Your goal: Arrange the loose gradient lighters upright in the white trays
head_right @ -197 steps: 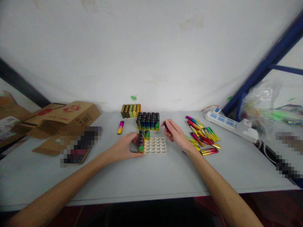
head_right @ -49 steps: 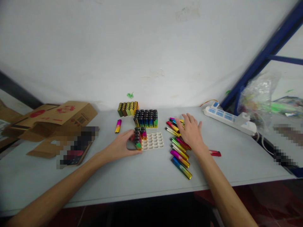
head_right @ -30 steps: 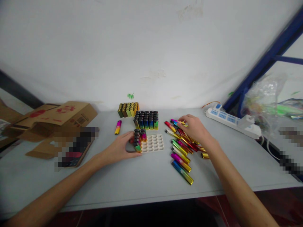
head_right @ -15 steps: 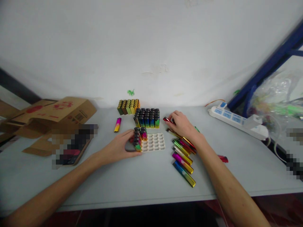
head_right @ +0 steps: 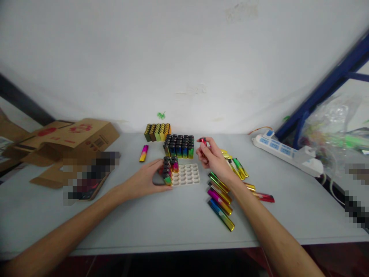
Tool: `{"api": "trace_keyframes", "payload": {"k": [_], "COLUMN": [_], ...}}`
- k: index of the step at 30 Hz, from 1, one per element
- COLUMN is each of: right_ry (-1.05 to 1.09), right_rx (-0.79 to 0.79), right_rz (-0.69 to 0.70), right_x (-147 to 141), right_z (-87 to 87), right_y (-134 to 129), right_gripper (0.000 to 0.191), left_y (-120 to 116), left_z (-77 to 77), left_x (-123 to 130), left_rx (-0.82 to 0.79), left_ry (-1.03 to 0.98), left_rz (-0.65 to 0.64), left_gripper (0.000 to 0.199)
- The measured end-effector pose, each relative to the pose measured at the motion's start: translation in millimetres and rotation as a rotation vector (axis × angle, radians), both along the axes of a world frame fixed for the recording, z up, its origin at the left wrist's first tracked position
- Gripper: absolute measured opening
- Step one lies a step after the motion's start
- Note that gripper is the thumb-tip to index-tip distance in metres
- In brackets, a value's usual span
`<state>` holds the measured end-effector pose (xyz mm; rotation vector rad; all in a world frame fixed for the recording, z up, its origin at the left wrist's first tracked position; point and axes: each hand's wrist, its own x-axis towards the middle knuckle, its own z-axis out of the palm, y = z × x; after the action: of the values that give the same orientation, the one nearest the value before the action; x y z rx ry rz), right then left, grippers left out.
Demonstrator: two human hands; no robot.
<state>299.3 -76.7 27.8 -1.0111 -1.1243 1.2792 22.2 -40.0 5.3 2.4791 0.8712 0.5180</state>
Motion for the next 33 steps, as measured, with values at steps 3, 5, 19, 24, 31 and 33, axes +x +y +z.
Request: {"api": "trace_keyframes", "payload": {"k": [3,5,19,24,31,33], "right_ry": [0.07,0.109,0.146,0.127,0.121,0.143], "right_rx": [-0.032,-0.061,-0.149,-0.189,-0.192,-0.18], "right_rz": [0.044,0.087,-0.025,-0.018,-0.018,-0.006], "right_x": [-7,-10,-20,-21,-21,-20], "right_z": [0.0,-1.3,-3.6,-1.8,-3.5,-4.6], "right_y": [0,1,-2,-3,-2,-2], "right_gripper": [0.041,0.051,0.037,0.031,0.033,0.036], "left_y": [0,0,-1,0,1,1], "left_z": [0.5,1.1,3.7,2.1,1.5,1.8], "left_x": [0,0,2,1,0,0], "left_rx": [0.003,0.01,-0.003,0.01,0.018,0.018], "left_ry": [-0.001,0.004,0.0,-0.002,-0.003,-0.004], "left_rz": [0.005,0.003,0.02,0.014,-0.002,-0.008], "left_gripper": [0.046,0.046,0.047,0.05,0.049,0.048]}}
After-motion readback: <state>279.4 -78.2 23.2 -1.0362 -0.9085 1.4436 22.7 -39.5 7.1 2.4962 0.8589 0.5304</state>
